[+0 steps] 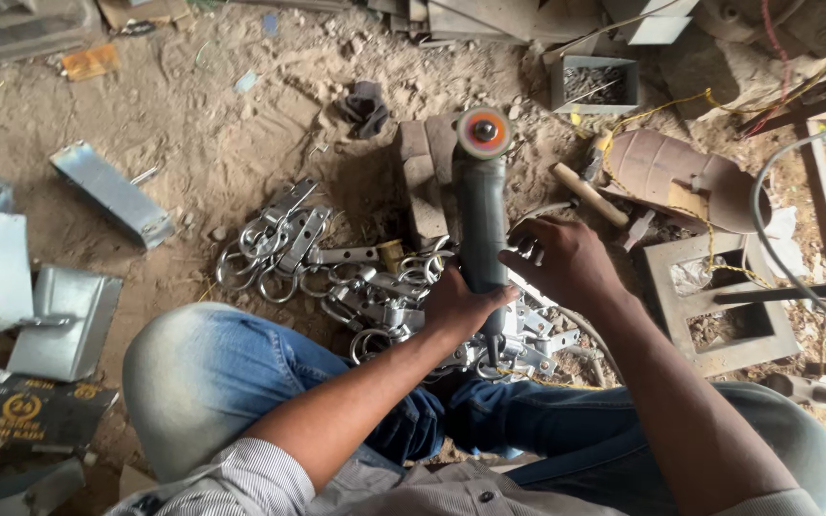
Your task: The person uses an angle grinder to smooth the edges of several small metal link components, picking them up from a pile and placing them back after grinding.
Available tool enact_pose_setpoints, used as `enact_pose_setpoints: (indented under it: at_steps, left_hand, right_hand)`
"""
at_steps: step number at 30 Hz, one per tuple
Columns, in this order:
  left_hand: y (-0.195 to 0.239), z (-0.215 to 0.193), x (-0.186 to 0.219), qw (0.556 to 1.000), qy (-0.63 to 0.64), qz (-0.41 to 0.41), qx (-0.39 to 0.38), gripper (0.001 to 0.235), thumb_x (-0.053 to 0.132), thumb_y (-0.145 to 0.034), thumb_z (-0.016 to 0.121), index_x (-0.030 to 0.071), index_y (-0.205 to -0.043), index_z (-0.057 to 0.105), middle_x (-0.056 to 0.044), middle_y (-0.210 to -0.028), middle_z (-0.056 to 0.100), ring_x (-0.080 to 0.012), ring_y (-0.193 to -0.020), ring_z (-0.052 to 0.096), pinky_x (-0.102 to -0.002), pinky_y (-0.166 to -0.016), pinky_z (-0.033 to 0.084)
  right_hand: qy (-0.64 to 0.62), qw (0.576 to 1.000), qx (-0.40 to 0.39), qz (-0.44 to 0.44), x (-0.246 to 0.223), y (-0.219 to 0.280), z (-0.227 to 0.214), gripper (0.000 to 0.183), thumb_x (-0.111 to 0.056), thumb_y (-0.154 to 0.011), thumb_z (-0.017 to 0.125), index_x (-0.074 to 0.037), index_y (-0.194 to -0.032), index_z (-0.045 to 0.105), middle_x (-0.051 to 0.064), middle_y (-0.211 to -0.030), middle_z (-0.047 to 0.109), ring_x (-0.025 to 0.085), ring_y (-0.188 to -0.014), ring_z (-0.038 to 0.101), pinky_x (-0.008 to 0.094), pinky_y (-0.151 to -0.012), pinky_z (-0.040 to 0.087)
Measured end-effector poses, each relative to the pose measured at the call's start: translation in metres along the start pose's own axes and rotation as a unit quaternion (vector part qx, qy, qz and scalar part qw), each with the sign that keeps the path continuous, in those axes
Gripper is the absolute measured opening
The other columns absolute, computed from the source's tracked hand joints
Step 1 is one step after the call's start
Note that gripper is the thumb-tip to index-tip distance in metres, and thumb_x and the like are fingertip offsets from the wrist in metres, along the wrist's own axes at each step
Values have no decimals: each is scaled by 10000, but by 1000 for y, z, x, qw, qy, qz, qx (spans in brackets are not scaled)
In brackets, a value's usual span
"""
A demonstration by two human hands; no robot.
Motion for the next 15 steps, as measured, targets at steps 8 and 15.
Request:
enact_pose_setpoints:
  at_steps: [8, 15]
  left_hand:
    - [3, -1, -1, 999, -31, 32, 29, 773, 444, -717, 861, -34, -1224, 526, -124, -901, 757, -204, -642, 751, -307, -590, 626]
    - [3, 0, -2, 999, -24, 47, 14, 769, 439, -752, 836, -35, -1261, 511, -127, -914, 755, -193, -634, 751, -296, -579, 632]
  right_hand:
    - [24, 994, -30, 106, 4, -3, 7, 405, -494, -889, 703, -132, -1055, 776, 114, -856, 760, 280, -767, 748, 452, -697, 592]
    - [36, 995, -30, 91, 2, -5, 12, 437, -517, -902, 672, -132, -1083, 772, 128, -872, 760, 296, -764, 742, 461, -677, 591]
Point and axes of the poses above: each hand's wrist, its own y-axis away from the middle knuckle, its own z-axis out of the palm, x = y × z, the point moved 1 cm from there along -y, towards the middle knuckle
